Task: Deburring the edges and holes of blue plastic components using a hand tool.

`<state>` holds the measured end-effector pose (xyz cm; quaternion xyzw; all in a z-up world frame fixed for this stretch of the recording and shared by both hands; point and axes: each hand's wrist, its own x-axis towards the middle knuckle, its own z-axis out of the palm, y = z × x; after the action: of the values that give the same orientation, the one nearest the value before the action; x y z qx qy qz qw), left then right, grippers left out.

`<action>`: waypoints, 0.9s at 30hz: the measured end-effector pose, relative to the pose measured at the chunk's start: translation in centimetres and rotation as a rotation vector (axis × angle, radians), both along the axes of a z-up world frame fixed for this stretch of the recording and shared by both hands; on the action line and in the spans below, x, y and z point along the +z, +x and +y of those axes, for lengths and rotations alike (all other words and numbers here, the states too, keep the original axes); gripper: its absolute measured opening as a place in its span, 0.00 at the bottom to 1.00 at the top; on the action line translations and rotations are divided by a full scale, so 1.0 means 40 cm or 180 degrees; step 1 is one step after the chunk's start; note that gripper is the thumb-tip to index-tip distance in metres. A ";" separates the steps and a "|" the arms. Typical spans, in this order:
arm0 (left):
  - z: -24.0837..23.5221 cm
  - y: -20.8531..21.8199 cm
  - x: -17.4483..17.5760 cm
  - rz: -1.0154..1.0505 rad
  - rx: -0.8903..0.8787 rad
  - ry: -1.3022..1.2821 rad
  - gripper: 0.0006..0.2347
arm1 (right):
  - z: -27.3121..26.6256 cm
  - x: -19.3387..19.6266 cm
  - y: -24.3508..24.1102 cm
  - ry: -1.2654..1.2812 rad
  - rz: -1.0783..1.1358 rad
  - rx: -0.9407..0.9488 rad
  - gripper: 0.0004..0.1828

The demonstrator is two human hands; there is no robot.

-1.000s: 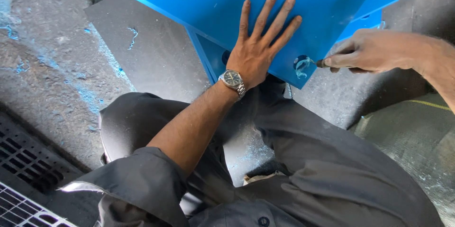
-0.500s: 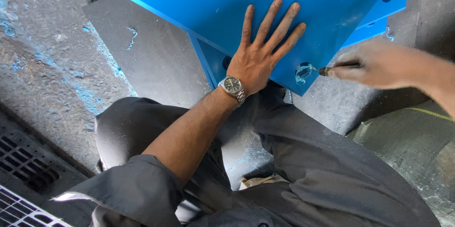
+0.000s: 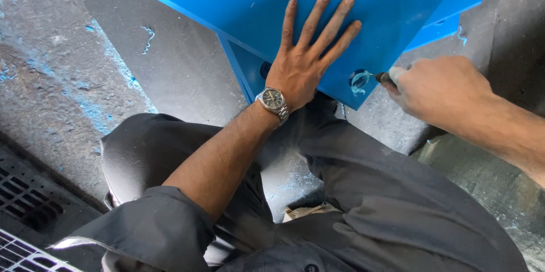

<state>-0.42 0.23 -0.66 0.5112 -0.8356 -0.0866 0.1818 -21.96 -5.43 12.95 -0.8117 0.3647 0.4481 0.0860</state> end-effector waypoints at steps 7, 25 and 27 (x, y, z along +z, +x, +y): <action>0.002 0.003 -0.006 0.0151 0.0028 -0.0066 0.38 | -0.009 -0.042 -0.022 0.0803 0.0155 -0.1303 0.25; -0.009 0.005 -0.006 0.0035 -0.0075 -0.0040 0.37 | 0.058 -0.017 -0.061 0.0108 -0.0567 -0.0873 0.20; -0.004 0.005 -0.006 0.0083 -0.0080 -0.0044 0.37 | 0.053 -0.009 -0.036 -0.0033 -0.0445 -0.0395 0.21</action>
<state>-0.22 0.07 -0.89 0.4982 -0.8400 -0.0898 0.1951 -23.40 -3.31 12.60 -0.8172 0.4097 0.3823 0.1346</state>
